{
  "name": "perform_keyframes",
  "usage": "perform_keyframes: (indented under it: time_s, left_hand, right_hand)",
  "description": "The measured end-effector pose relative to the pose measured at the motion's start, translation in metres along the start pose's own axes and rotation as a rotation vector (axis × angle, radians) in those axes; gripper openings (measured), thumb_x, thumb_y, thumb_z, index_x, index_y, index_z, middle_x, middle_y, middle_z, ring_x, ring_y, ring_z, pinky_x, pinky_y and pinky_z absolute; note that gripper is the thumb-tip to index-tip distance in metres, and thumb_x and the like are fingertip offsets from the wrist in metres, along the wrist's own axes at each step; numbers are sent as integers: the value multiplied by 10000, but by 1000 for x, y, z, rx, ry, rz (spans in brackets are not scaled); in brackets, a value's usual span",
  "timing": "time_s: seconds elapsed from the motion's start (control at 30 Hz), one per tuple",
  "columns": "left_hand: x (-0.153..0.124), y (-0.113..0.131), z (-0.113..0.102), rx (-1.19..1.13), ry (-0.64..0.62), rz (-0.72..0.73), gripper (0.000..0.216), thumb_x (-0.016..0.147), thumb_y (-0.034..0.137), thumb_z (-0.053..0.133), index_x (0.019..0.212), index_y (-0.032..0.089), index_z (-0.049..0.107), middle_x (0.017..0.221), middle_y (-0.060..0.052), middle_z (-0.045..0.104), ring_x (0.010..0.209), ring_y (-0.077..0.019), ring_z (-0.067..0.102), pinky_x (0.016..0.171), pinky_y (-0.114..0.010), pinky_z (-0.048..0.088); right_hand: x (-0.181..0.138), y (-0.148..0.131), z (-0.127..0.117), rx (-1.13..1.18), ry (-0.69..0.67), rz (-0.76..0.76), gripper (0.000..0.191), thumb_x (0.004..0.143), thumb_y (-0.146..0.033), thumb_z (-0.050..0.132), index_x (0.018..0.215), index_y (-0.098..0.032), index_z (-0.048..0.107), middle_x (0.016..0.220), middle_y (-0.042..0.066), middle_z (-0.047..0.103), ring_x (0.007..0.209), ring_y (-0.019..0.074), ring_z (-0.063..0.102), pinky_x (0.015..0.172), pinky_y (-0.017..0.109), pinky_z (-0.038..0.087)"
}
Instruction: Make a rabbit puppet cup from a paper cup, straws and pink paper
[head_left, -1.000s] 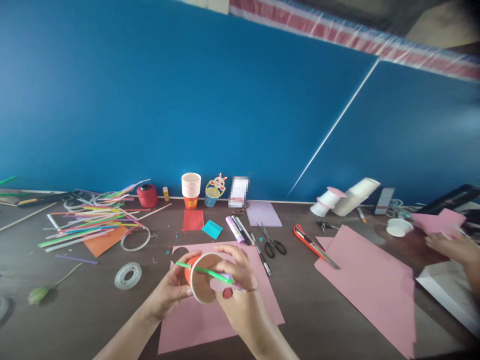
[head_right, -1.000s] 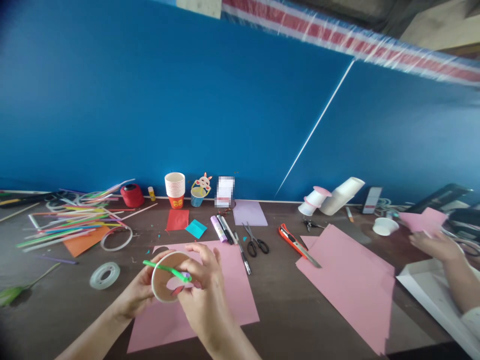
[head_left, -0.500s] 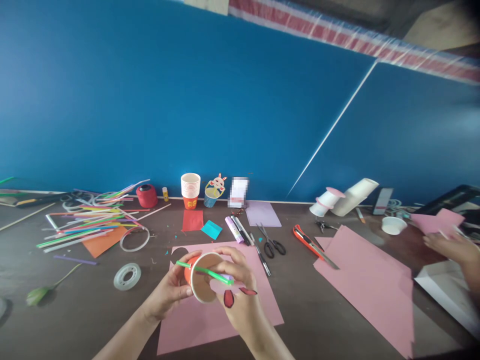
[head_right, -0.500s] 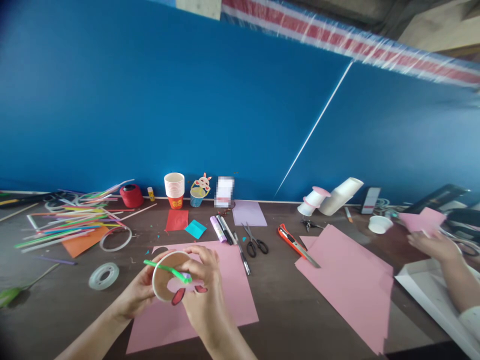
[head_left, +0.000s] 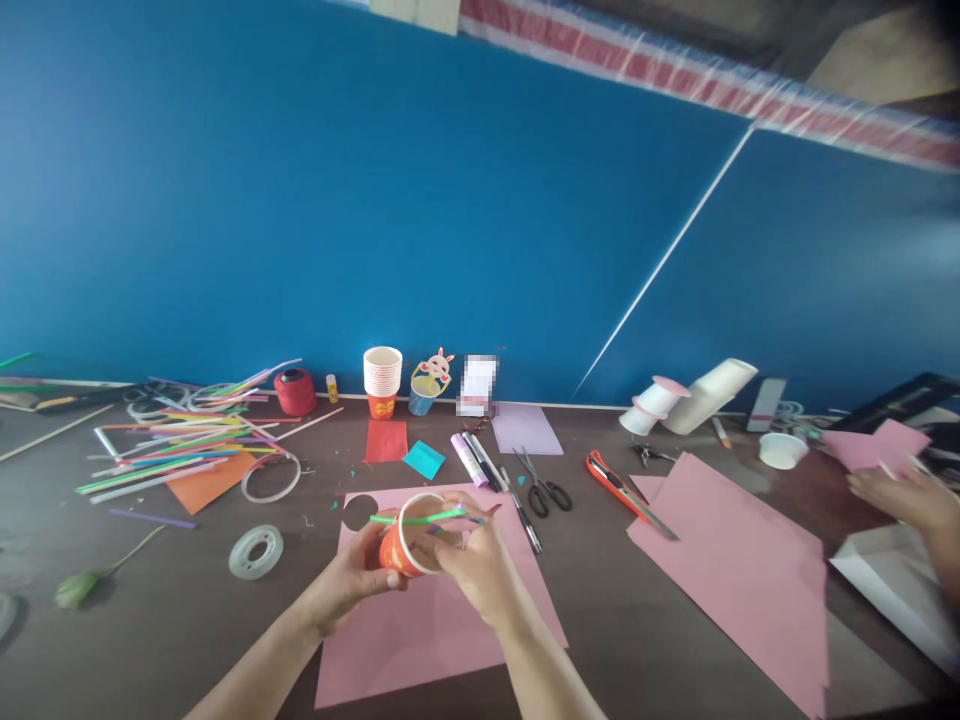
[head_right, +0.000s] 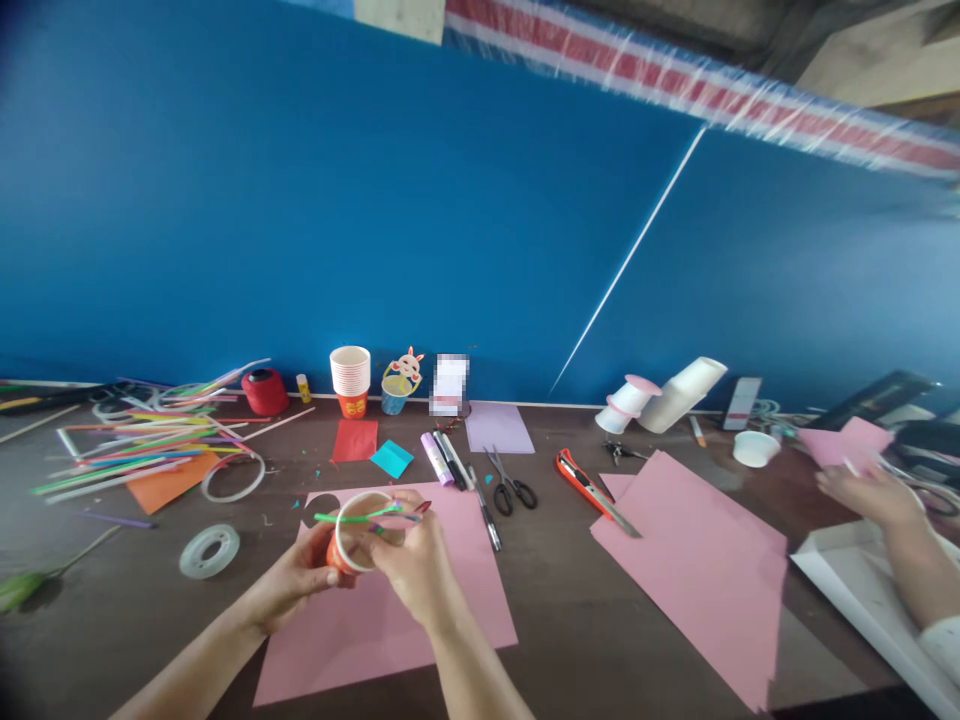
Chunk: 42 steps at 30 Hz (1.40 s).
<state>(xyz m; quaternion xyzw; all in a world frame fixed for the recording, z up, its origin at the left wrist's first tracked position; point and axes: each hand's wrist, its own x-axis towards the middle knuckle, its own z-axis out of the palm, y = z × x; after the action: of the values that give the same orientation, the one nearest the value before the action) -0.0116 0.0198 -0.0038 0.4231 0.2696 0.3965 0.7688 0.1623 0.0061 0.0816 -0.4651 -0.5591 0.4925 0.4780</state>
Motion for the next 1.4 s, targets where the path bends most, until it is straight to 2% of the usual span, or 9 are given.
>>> perform_keyframes:
  time_s: [0.23, 0.47, 0.6, 0.7, 0.87, 1.0, 1.13, 1.27, 1.4]
  left_hand:
    - [3, 0, 11, -251, 72, -89, 369, 808, 258, 550, 1171, 234, 485, 1185, -105, 541, 1032, -275, 559, 731, -299, 484]
    - [7, -1, 20, -136, 85, -87, 422, 742, 249, 628, 1144, 243, 499, 1145, -98, 551, 996, -266, 564, 744, -333, 462]
    - [7, 6, 23, 6, 134, -101, 520, 674, 240, 691, 1149, 238, 477, 1036, -80, 598, 944, -232, 552, 710, -307, 449]
    - [6, 12, 22, 67, 103, -112, 518, 659, 237, 703, 1126, 232, 479, 1009, -70, 608, 929, -225, 541, 692, -297, 442]
    - [9, 9, 20, 97, 102, -105, 528, 638, 247, 718, 1104, 219, 472, 958, -66, 624, 878, -213, 552, 660, -287, 436]
    - [10, 3, 19, 83, 100, -81, 534, 621, 239, 732, 1091, 215, 479, 1005, -77, 618, 888, -214, 568, 687, -289, 434]
    - [11, -2, 18, 88, 48, -60, 554, 636, 238, 723, 1127, 212, 468, 1010, -90, 612, 921, -232, 575, 739, -326, 440]
    - [16, -9, 15, 255, 21, -39, 524, 602, 274, 742, 1070, 172, 531, 953, -95, 620, 884, -249, 587, 741, -343, 450]
    - [19, -7, 8, 527, 186, 22, 570, 554, 312, 760, 1059, 163, 542, 940, -98, 619, 759, -206, 588, 637, -293, 454]
  right_hand:
    - [6, 13, -5, 324, 20, -29, 439, 769, -297, 610, 1185, -220, 492, 1176, 86, 553, 1111, 246, 480, 920, 380, 380]
    - [21, 18, -9, 301, 2, -6, 315, 772, -306, 600, 1057, -170, 591, 1075, 87, 613, 1050, 241, 517, 910, 370, 371]
    - [32, 21, -19, 283, -71, 127, 337, 686, -326, 672, 974, -155, 637, 960, 85, 655, 946, 251, 572, 839, 377, 412]
    - [38, 25, -23, 279, -94, 231, 341, 611, -319, 725, 894, -144, 655, 886, 78, 668, 841, 237, 607, 776, 357, 440]
    - [38, 28, -22, 287, -82, 263, 362, 584, -307, 749, 902, -168, 648, 834, 44, 665, 799, 217, 618, 738, 328, 458]
    - [33, 26, -20, 259, -54, 261, 377, 588, -310, 751, 923, -175, 644, 810, 34, 665, 788, 216, 621, 725, 325, 467]
    - [31, 25, -19, 169, -116, 220, 325, 610, -339, 730, 875, -162, 668, 816, 42, 665, 789, 216, 619, 708, 312, 469]
    - [30, 32, -19, 54, -131, 149, 220, 653, -340, 692, 776, -158, 689, 884, 55, 655, 861, 220, 603, 740, 311, 461]
    - [28, 40, -19, -38, -80, 70, 176, 694, -329, 662, 737, -164, 706, 885, 63, 656, 891, 220, 591, 785, 327, 440]
